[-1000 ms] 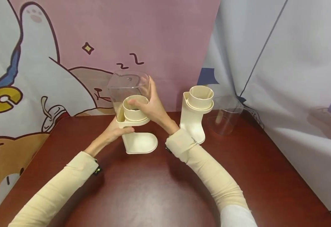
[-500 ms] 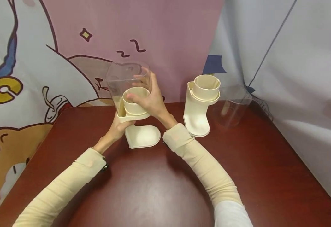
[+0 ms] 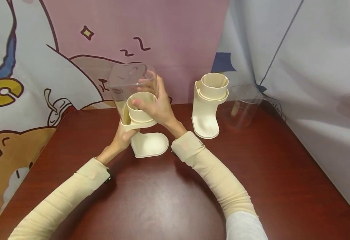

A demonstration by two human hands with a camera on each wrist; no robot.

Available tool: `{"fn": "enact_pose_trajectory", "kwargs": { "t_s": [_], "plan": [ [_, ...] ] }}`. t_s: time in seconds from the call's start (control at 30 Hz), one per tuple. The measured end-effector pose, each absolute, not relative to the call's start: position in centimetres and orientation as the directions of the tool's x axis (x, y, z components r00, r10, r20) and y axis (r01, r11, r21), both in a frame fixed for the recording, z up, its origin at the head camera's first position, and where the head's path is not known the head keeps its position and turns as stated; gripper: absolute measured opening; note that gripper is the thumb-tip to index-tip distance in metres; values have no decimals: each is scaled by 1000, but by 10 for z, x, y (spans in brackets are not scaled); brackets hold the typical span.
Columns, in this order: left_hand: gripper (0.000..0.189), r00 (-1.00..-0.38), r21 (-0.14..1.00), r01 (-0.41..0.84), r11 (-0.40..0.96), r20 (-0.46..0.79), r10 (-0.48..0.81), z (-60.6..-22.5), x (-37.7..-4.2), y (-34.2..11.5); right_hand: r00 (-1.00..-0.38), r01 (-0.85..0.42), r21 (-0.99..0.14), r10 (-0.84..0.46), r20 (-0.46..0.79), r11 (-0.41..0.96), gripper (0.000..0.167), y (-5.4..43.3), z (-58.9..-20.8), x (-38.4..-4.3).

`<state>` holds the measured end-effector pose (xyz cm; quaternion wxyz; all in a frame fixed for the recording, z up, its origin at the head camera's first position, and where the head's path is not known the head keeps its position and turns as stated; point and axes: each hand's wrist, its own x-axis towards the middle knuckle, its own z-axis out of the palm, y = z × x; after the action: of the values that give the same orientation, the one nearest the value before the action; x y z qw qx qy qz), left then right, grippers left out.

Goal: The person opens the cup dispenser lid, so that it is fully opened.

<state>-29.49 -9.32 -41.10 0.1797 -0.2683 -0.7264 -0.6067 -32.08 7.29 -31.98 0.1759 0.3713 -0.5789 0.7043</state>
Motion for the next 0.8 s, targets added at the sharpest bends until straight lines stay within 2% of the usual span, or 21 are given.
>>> {"fn": "enact_pose_trajectory", "kwargs": {
  "t_s": [0.13, 0.43, 0.8],
  "plan": [
    [91, -790, 788, 607, 102, 586, 180, -414, -283, -91, -668, -674, -690, -183, 722, -263, 125, 75, -323, -309],
    [90, -779, 781, 618, 89, 592, 209, -411, -252, -86, -637, -707, -652, -152, 756, -274, 123, 82, -324, -280],
    [94, -772, 776, 623, 97, 589, 239, -409, -221, -83, -632, -699, -640, -143, 762, -319, 108, 86, -327, -249]
  ]
}}
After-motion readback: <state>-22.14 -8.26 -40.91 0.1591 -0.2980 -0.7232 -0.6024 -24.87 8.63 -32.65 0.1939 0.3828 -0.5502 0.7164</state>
